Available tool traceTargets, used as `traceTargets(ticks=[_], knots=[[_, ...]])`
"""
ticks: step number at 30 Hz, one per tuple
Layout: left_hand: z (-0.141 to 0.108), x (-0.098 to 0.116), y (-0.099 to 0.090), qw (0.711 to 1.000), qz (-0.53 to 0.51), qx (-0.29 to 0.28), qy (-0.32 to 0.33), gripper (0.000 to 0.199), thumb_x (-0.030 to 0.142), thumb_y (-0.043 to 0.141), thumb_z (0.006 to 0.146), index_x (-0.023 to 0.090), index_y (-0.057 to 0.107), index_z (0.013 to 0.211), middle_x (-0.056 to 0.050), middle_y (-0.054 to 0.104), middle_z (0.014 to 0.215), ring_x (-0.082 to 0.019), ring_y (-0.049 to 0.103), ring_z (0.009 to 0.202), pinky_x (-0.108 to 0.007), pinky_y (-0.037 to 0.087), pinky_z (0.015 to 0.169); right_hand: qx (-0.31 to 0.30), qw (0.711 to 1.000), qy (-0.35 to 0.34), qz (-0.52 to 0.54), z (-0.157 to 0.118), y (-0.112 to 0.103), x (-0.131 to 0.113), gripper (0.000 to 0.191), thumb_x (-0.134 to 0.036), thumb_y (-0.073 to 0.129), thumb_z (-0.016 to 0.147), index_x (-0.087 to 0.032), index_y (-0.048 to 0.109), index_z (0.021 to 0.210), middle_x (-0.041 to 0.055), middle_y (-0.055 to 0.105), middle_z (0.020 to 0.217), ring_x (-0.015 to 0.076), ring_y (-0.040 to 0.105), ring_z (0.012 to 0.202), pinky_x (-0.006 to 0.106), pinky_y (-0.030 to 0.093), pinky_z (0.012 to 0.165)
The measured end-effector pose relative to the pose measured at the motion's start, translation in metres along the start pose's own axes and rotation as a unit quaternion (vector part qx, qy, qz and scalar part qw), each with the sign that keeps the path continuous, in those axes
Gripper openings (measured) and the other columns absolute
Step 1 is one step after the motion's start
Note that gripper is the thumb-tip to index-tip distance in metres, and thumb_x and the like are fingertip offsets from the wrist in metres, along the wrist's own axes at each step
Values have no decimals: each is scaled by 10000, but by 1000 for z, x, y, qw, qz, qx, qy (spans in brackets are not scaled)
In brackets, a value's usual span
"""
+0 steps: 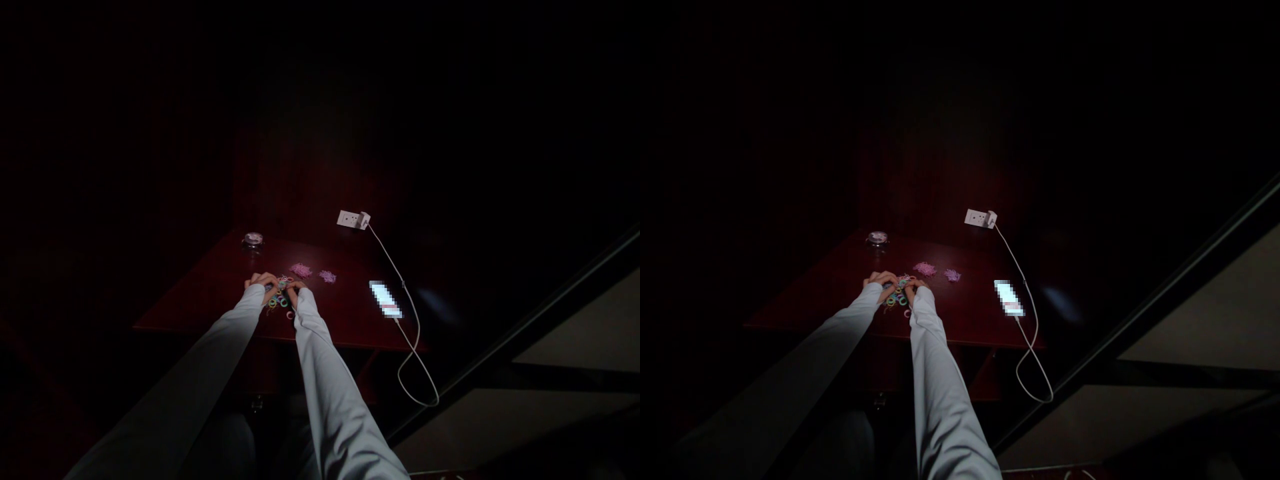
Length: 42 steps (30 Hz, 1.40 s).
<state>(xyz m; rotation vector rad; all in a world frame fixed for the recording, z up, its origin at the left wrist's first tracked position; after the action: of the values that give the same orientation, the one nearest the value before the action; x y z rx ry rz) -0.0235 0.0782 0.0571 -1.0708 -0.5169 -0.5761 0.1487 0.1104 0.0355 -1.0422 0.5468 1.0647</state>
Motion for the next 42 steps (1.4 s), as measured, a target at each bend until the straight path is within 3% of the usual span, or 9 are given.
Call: traceTargets(ticks=[4,12,32,42], knots=[[0,0,1,1000,-4,-9,2,140,215,722,936,267,815,846,-12,845,1193,-279,627,1191,-429,392,1040,4,1000,27,-5,0,-2,2,128,-176,770,859,-277,736,789,15,790,926,230,745,989,443,617,1064],[-3,3,-2,1000,-3,6,11,115,235,721,917,271,808,852,-7,854,1165,-277,616,1181,-426,394,1052,-7,999,25,-21,-3,-6,-11,139,-172,786,875,-266,740,782,11,789,926,216,749,971,402,616,1030],[-2,5,-3,1000,2,-9,6,126,228,712,930,269,800,850,0,854,1185,-273,612,1193,-415,393,1025,-6,1000,11,-12,-5,-6,-16,150,-154,746,872,-248,728,756,3,740,867,155,642,758,297,575,803],[-2,5,-3,1000,17,-4,8,119,233,711,915,272,808,858,-2,858,1173,-271,629,1168,-422,406,1019,6,1000,15,-26,-6,-7,-11,150,-143,748,858,-259,729,764,-3,732,858,175,648,806,317,591,851]])
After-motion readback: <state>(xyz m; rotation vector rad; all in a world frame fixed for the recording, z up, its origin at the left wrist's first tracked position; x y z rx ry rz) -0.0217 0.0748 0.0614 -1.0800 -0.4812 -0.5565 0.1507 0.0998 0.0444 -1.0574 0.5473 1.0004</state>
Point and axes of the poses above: each hand's wrist, its own z-axis towards the middle knuckle, its own y-axis out of the palm, x = y × z, the point moved 10 cm from there along z, towards the middle knuckle
